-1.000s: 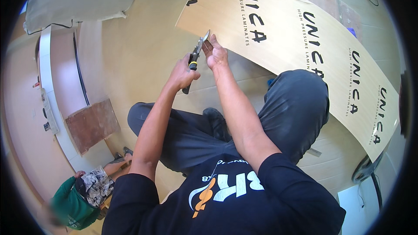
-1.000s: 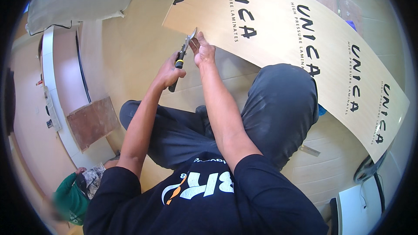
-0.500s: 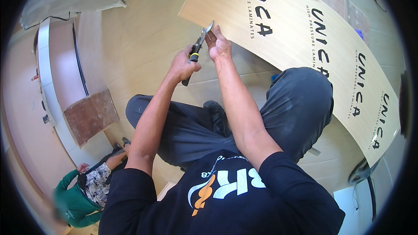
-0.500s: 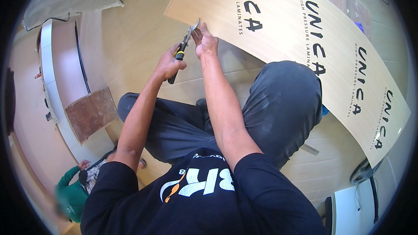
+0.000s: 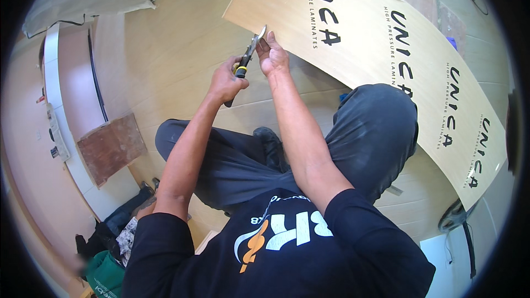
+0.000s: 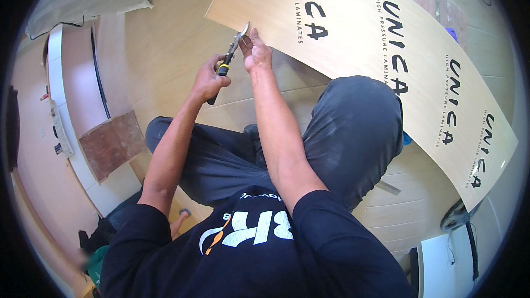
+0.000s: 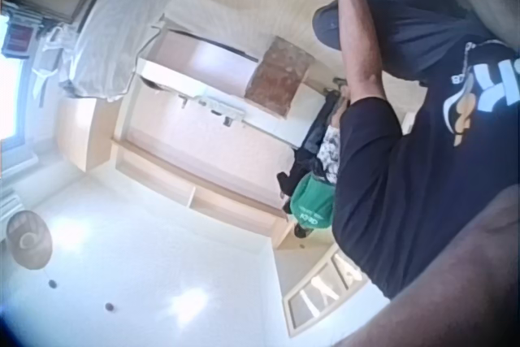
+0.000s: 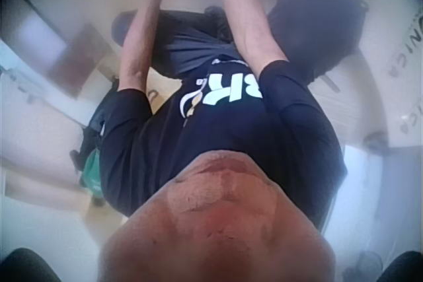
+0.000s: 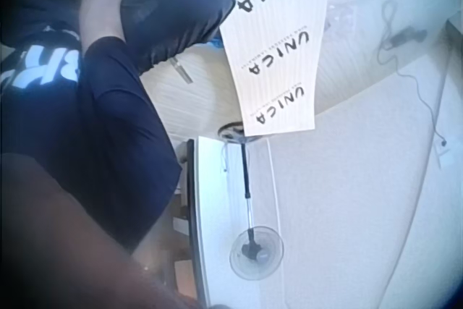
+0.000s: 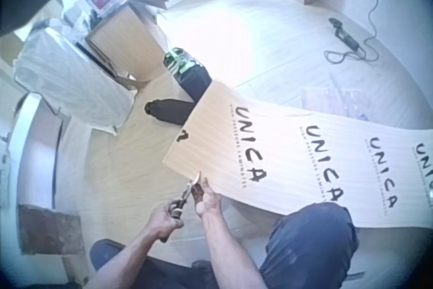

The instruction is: The person applies adhesive to a gray laminate sheet using a small cup and a cloth, then cuts a beige laminate sheet with shears while sitting on the floor. They place cut pieces onto the adhesive-coated surface and smooth them with a cloth.

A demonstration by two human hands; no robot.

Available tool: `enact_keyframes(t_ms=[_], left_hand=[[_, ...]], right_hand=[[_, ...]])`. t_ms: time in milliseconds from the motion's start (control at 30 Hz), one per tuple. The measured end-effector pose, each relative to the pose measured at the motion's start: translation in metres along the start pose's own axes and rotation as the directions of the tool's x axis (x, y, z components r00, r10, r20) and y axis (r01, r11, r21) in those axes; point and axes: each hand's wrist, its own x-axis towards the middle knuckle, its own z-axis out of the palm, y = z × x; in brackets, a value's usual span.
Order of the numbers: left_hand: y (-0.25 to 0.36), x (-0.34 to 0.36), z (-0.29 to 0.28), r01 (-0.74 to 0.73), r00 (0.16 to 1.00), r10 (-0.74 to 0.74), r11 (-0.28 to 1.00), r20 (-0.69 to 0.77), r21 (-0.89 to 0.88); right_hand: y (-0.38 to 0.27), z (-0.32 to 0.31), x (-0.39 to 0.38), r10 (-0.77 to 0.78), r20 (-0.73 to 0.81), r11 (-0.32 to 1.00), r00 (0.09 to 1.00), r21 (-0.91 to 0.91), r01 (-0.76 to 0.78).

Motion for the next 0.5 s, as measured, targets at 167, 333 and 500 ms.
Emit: enact_keyframes(t_ms=[167,333,500], left_hand=[[0.008,0.002,0.002,-0.034,0.999,0.033,0.999,-0.033,-0.028],[0.026,0.003,0.005,0.077,0.997,-0.077,0.993,-0.001,-0.094],[0.031,-0.001,0.011,0.119,0.992,-0.120,0.993,-0.044,-0.015]], right_hand=[[0.001,-0.001,0.002,0.009,-0.014,1.000,1.000,0.016,-0.009],[0.000,-0.003,0.003,0.014,-0.011,1.000,1.000,0.024,-0.013],[0.000,-0.005,0.006,0.028,-0.011,0.999,1.000,0.016,-0.028]])
